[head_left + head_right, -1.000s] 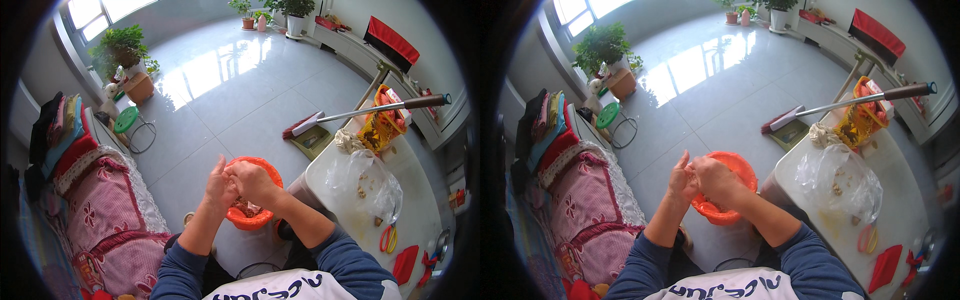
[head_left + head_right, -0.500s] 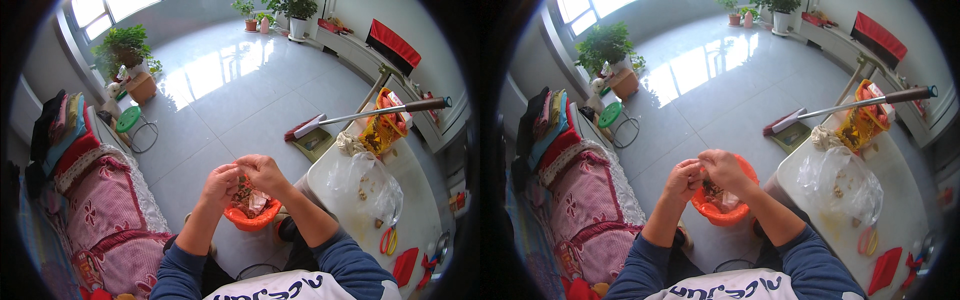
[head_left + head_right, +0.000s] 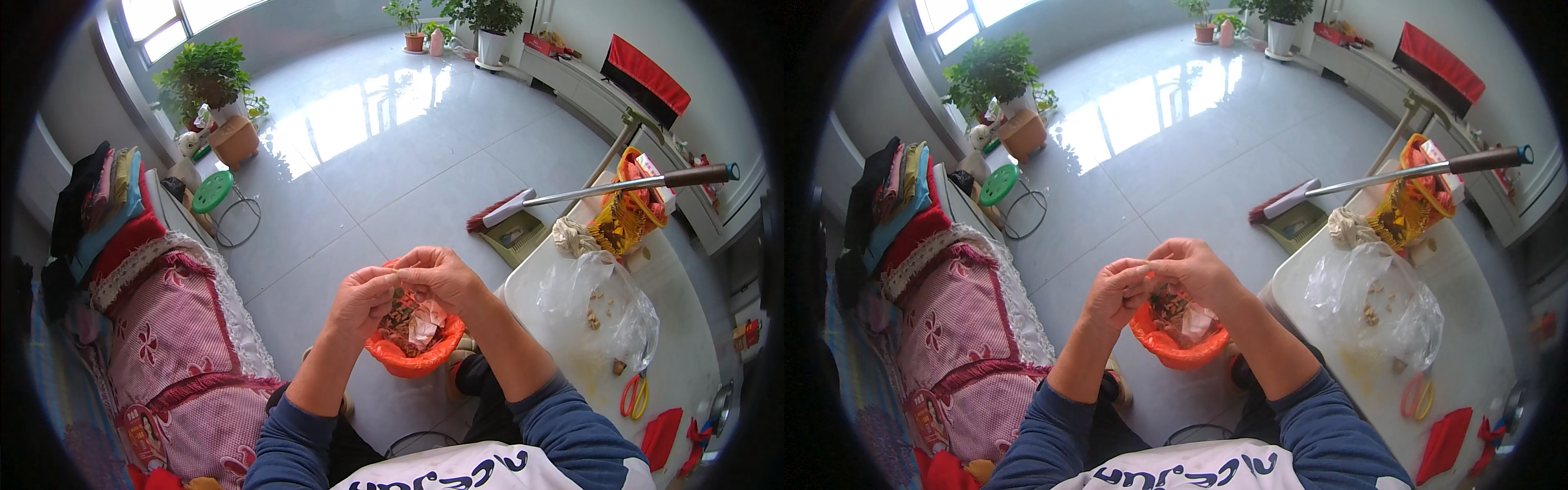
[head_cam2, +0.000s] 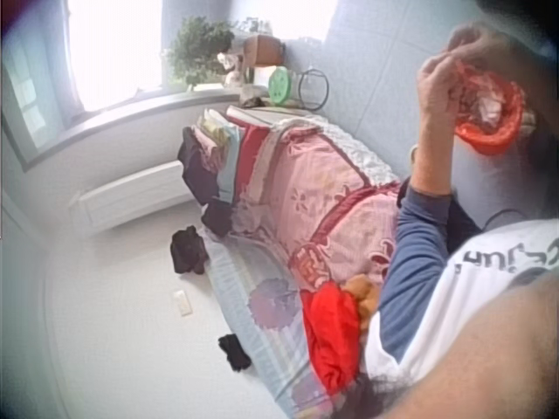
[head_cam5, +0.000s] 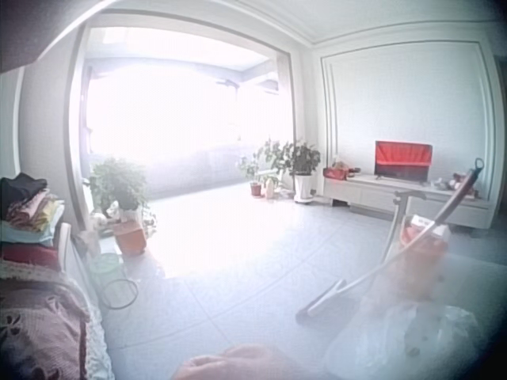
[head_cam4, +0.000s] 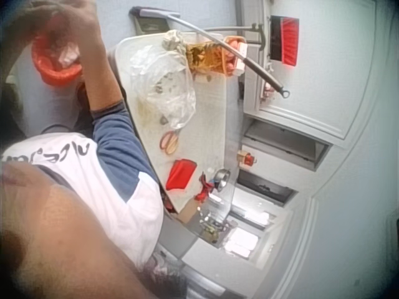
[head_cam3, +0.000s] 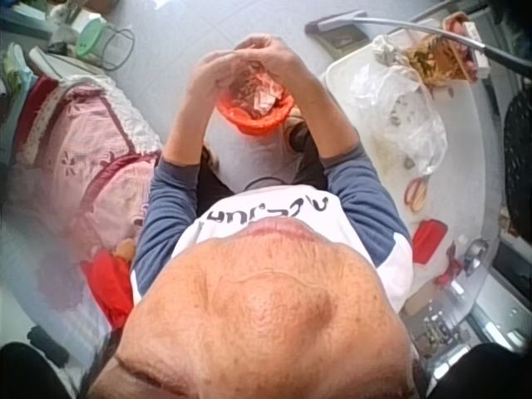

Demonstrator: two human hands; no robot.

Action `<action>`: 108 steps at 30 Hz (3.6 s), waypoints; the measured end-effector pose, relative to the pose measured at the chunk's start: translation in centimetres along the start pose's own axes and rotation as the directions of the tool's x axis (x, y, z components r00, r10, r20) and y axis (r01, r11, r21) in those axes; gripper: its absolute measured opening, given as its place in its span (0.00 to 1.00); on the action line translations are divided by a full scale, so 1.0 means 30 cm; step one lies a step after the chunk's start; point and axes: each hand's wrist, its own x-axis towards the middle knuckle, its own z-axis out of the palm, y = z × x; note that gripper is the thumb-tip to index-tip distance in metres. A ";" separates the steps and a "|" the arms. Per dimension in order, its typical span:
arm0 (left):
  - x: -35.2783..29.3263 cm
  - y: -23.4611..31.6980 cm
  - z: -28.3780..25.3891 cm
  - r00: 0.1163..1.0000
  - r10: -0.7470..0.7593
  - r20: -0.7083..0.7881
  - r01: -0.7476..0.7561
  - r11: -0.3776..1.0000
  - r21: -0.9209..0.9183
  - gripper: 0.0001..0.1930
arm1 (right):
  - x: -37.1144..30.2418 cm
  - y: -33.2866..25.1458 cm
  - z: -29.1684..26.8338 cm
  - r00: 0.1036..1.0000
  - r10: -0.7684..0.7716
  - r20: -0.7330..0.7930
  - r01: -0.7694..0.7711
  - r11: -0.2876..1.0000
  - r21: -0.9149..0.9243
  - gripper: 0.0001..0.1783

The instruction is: The person sits and repeatedly picks up small nut-like items, peels their outer shells by hand, and places the peeled kernels into a small orange bowl. Shells and debris are discarded into the same bowl or nearby. The person continues this one-at-a-time peeling process throughout the clip.

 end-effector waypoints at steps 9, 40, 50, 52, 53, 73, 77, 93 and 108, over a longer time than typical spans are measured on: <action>-0.006 0.006 0.015 0.998 0.052 -0.044 -0.051 0.998 0.021 0.01 | -0.003 0.007 0.009 0.997 0.046 0.057 -0.056 0.979 0.194 0.03; 0.002 -0.005 0.023 0.979 0.025 -0.204 -0.016 0.999 0.049 0.08 | -0.020 0.079 0.065 0.772 -0.601 0.208 0.488 0.350 -0.800 0.05; 0.002 0.001 0.023 0.976 0.008 -0.218 0.002 0.999 0.044 0.07 | -0.016 0.095 0.096 0.689 -0.696 0.201 0.477 0.227 -0.849 0.00; 0.003 -0.001 0.022 0.972 0.021 -0.236 -0.005 0.998 0.068 0.08 | -0.023 0.088 0.100 0.763 -0.645 0.045 0.400 0.417 -0.816 0.01; 0.006 -0.003 0.022 0.965 0.028 -0.260 -0.008 0.997 0.078 0.08 | -0.024 0.081 0.099 0.752 -0.659 0.021 0.390 0.419 -0.820 0.01; 0.014 -0.001 0.002 0.983 0.032 -0.182 -0.022 0.998 0.061 0.02 | -0.008 0.083 0.041 0.746 -0.641 0.181 0.388 0.198 -0.900 0.04; 0.014 -0.001 0.002 0.979 0.039 -0.201 -0.021 0.996 0.091 0.02 | -0.005 0.090 0.046 0.763 -0.623 0.171 0.386 0.227 -0.894 0.05; 0.003 -0.025 0.002 0.936 0.334 -0.111 -0.164 0.694 0.701 0.04 | -0.025 0.028 0.070 0.916 -0.397 -0.053 0.249 0.669 -0.700 0.06; -0.007 -0.011 0.021 0.899 0.420 -0.120 -0.178 0.604 0.777 0.05 | 0.014 0.099 0.031 0.662 -0.643 0.385 0.543 0.057 -0.838 0.03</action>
